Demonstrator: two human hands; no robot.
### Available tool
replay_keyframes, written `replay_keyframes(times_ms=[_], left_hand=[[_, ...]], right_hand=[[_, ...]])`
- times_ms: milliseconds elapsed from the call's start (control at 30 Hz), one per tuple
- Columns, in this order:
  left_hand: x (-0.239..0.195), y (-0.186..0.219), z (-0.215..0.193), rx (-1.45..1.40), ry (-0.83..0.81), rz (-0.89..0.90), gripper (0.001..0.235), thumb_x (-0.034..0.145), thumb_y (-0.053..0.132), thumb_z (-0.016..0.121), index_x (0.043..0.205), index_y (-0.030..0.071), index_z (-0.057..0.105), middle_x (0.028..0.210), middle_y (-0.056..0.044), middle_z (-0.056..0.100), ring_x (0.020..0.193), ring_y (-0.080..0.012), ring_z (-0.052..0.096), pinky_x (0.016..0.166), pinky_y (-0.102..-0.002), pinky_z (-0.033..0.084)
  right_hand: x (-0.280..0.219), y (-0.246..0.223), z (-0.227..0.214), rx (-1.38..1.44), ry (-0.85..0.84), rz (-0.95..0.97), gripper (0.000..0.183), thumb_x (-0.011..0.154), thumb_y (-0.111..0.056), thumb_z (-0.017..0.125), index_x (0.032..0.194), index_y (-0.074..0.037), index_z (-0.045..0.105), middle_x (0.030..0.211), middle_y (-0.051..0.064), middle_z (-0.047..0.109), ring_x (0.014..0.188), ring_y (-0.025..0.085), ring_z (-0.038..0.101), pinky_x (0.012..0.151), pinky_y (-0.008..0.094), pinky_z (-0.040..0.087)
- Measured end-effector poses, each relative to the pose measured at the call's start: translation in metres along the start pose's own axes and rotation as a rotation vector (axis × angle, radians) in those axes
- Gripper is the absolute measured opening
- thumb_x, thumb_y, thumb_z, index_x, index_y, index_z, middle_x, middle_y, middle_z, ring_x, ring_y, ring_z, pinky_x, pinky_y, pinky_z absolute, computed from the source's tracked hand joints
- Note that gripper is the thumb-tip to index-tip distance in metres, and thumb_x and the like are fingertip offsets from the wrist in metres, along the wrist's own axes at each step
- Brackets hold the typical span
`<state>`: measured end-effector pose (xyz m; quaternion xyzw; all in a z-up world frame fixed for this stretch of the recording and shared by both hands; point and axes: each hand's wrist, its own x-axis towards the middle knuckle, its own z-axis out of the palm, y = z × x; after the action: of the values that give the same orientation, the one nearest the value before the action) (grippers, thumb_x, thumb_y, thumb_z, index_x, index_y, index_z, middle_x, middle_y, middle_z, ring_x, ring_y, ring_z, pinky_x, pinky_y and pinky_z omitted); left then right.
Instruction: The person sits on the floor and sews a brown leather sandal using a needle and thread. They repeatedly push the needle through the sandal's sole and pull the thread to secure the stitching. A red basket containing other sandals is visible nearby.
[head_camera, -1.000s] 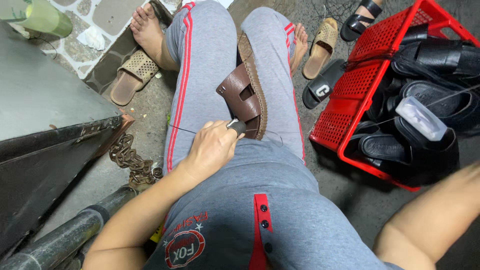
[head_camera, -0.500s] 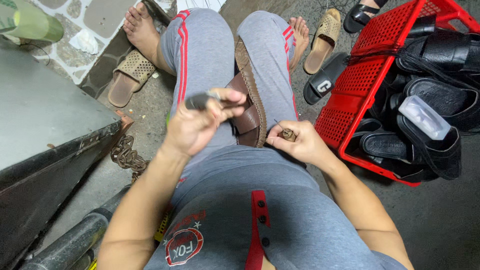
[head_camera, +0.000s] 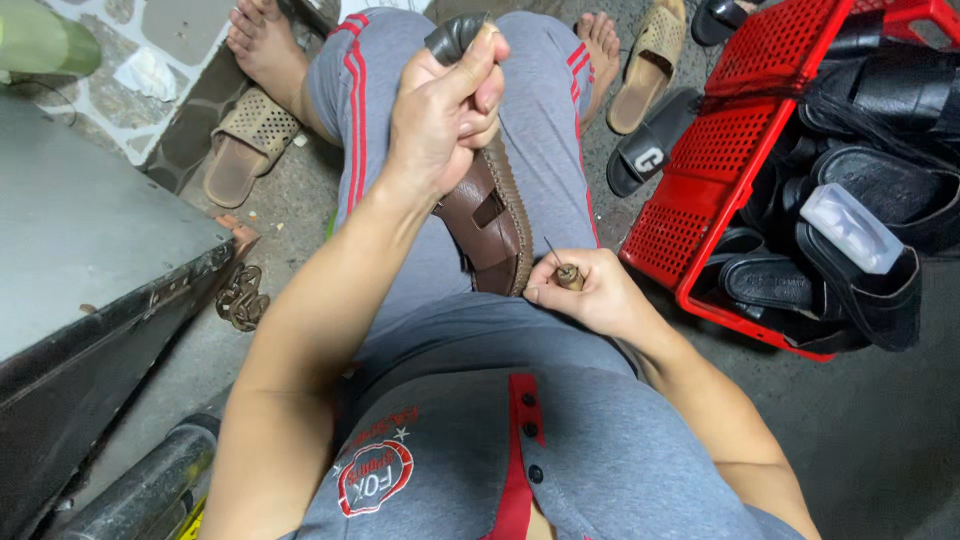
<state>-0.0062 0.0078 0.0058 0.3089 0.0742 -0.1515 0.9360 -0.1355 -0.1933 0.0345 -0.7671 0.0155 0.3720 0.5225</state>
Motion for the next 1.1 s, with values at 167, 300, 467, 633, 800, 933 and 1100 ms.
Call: replay_keyframes(times_ms=[167,300,467,633,800,933,1100], left_hand=[[-0.056,0.039,0.007,0.083,-0.279,-0.063,0.024,0.093,0.024,0.060,0.082,0.005,0.051,0.071,-0.005,0.055,0.040,-0.0010,0.033,0.034,-0.016,0.020],[-0.100,0.009,0.009,0.693,-0.689,-0.272,0.019,0.093,0.015,0.058,0.110,0.007,0.063,0.088,-0.006,0.059,0.058,-0.0104,0.063,0.050,-0.020,0.052],[-0.124,0.038,-0.046,0.843,-0.495,-0.531,0.022,0.086,0.025,0.065,0.101,0.010,0.073,0.084,-0.001,0.073,0.067,-0.0064,0.063,0.052,-0.019,0.056],[-0.155,0.124,-0.081,0.316,0.548,0.186,0.014,0.097,0.022,0.067,0.093,0.010,0.061,0.081,0.001,0.064,0.070,-0.0058,0.061,0.056,-0.017,0.051],[-0.159,0.117,-0.091,1.995,0.613,0.696,0.030,0.112,0.017,0.060,0.104,-0.012,0.064,0.113,-0.024,0.055,0.089,-0.0334,0.056,0.076,-0.043,0.046],[-0.141,0.089,-0.003,1.445,0.165,0.656,0.040,0.088,-0.005,0.073,0.122,-0.005,0.053,0.120,-0.018,0.057,0.110,-0.0332,0.057,0.103,-0.039,0.042],[-0.105,0.015,-0.007,1.521,-0.486,0.679,0.041,0.079,0.020,0.080,0.104,-0.007,0.062,0.134,-0.023,0.048,0.127,-0.0424,0.043,0.109,-0.057,0.033]], right_hand=[[-0.019,-0.013,-0.007,0.285,-0.069,0.054,0.006,0.080,-0.005,0.074,0.078,-0.004,0.068,0.051,-0.001,0.053,0.039,0.003,0.042,0.034,0.016,0.033],[-0.032,-0.032,-0.014,0.270,0.014,-0.250,0.012,0.086,-0.012,0.064,0.088,-0.001,0.061,0.073,0.006,0.058,0.061,0.010,0.051,0.056,0.022,0.039],[-0.047,-0.025,-0.026,-0.474,0.201,-0.649,0.044,0.099,-0.022,0.049,0.136,0.002,0.041,0.120,0.022,0.050,0.112,0.034,0.050,0.101,0.044,0.040],[-0.052,0.000,-0.019,-0.941,0.102,-0.434,0.046,0.097,-0.025,0.051,0.143,-0.025,0.043,0.085,0.003,0.053,0.067,0.023,0.058,0.052,0.036,0.049],[-0.044,0.006,-0.013,-0.968,0.054,-0.335,0.048,0.095,-0.025,0.052,0.142,-0.032,0.042,0.080,0.003,0.052,0.066,0.026,0.059,0.048,0.041,0.050],[-0.042,0.007,-0.015,-1.020,0.088,-0.409,0.048,0.095,-0.024,0.054,0.141,-0.032,0.045,0.077,0.001,0.051,0.061,0.023,0.057,0.044,0.039,0.048],[-0.043,-0.011,-0.015,-1.204,0.057,-0.350,0.050,0.093,-0.030,0.053,0.142,-0.037,0.042,0.077,0.002,0.050,0.053,0.029,0.058,0.037,0.044,0.048]])
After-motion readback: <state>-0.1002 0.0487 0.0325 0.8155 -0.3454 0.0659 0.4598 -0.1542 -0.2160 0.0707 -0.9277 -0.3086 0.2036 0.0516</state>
